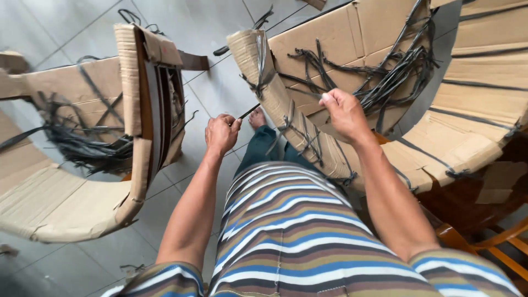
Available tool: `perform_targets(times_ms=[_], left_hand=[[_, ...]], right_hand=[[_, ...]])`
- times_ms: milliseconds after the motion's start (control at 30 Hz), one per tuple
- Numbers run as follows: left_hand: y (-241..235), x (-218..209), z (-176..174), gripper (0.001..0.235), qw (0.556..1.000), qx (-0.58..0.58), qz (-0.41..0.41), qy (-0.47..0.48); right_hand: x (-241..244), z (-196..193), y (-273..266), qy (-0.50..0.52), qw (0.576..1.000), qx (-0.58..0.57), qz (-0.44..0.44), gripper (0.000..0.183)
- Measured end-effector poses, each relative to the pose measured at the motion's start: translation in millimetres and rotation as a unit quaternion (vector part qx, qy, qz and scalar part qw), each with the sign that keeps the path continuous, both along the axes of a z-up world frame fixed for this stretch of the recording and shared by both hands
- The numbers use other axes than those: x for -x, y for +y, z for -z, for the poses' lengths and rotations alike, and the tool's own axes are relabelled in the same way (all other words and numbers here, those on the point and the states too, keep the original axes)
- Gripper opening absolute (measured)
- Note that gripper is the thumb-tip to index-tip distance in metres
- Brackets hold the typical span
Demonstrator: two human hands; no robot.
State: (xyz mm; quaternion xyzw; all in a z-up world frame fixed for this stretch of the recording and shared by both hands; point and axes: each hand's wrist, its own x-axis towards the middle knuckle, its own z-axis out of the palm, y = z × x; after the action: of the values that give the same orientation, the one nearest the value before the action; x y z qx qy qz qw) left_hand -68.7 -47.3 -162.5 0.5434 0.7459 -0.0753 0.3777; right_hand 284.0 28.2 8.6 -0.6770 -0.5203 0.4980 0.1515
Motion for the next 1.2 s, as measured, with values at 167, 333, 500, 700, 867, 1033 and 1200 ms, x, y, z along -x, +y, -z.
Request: perform_targets(times_ms=[167, 333, 500, 700, 867, 1033, 1200], left_hand=[[-10.4, -16.9, -109.7, 0.034, 0.996, -0.007, -0.082, -0.026], [-10.0, -39.7, -180.2, 0.03, 0.97, -0.062, -0.192, -0.135], [3.1, -69.7, -184.4, 0.026, 0.903, -0.191, -0.184, -0.336], [18.2, -106.5, -166.0, 0.025, 0.853, -0.213, -0.229, -0.418], [17.6, -102.3, -173.2, 0.026, 0.841, -0.233, -0.24, -0.425], [23.9, -99.0, -174.4, 0.023, 0.849, -0.231, -0.225, -0.419], [41.0, -100.8, -143.5, 0.012, 0.895, -0.272, -0.016, -0.352]], right_hand=[[-9.9, 7.4, -3.9, 0.011, 0.999, -0.028, -0.009, 0.023], [-10.1, -10.6, -8.3, 0.019, 0.998, -0.057, -0.027, 0.023], [-2.0, -25.0, -11.6, 0.011, 0.994, -0.088, -0.064, 0.021], [20.1, -23.2, -15.0, -0.025, 0.985, -0.101, -0.141, 0.019], [38.3, -29.3, -12.3, -0.069, 0.978, -0.091, -0.175, 0.018], [47.2, -35.0, -10.7, -0.061, 0.978, -0.102, -0.17, 0.017], [58.8, -36.1, -8.3, -0.06, 0.967, -0.154, -0.194, 0.016]])
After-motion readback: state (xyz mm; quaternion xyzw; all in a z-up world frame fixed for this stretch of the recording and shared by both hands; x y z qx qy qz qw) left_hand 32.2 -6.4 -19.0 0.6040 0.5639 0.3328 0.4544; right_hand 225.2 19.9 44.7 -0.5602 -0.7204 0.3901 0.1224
